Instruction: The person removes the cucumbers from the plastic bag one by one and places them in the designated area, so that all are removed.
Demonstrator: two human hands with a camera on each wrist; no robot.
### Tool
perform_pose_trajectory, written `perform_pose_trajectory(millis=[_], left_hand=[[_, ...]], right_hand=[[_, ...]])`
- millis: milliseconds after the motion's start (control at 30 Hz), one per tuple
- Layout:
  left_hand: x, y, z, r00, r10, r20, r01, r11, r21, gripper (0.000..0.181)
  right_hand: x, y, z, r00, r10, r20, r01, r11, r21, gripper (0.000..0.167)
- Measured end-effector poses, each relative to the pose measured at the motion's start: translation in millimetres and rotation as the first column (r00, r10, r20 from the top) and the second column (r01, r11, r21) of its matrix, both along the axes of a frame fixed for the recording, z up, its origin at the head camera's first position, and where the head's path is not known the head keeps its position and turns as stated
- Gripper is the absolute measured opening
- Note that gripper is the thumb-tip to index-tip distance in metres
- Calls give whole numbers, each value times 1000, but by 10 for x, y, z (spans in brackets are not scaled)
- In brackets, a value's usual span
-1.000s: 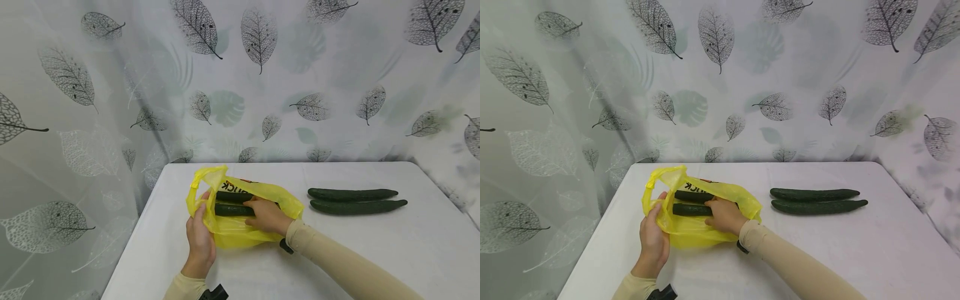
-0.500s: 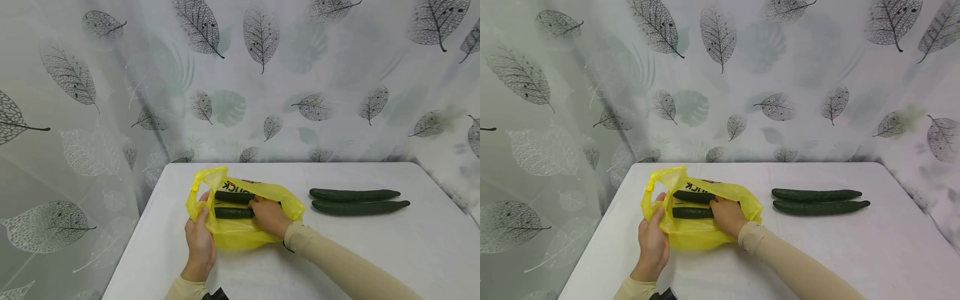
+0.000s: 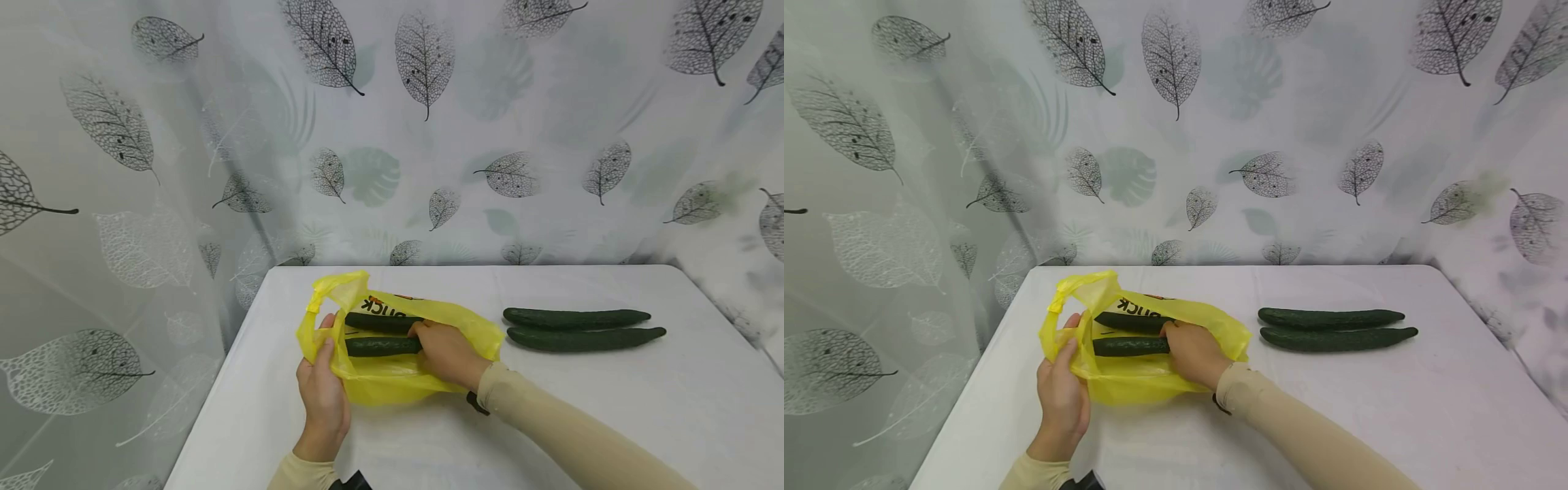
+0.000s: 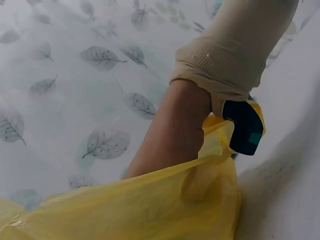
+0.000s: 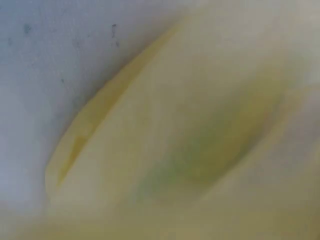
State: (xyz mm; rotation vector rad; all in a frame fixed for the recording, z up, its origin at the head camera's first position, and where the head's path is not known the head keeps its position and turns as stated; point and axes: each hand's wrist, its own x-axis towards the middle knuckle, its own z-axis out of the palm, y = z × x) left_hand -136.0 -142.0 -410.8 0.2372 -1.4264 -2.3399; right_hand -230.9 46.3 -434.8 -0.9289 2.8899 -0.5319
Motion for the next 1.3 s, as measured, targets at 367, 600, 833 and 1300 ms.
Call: perform_pose_trajectory(millis=[367, 600, 833, 1300], left_hand=[[23, -40, -11, 993, 91, -79, -94, 995, -33, 42], [17, -49, 3, 991, 95, -99, -99, 995, -30, 42], [29, -42, 6, 992, 75, -101, -76, 997, -8, 42], [41, -24, 13, 994, 63, -91, -64, 998, -4, 40]], right_hand=[[131, 197, 203, 1000, 1, 23, 0, 997, -73, 34], [222, 297, 248, 999, 23, 27, -18, 989, -150, 34], [304, 389, 375, 992, 104, 72, -82, 960, -266, 34], [297, 569, 819, 924, 252, 286, -17, 777, -629, 36]])
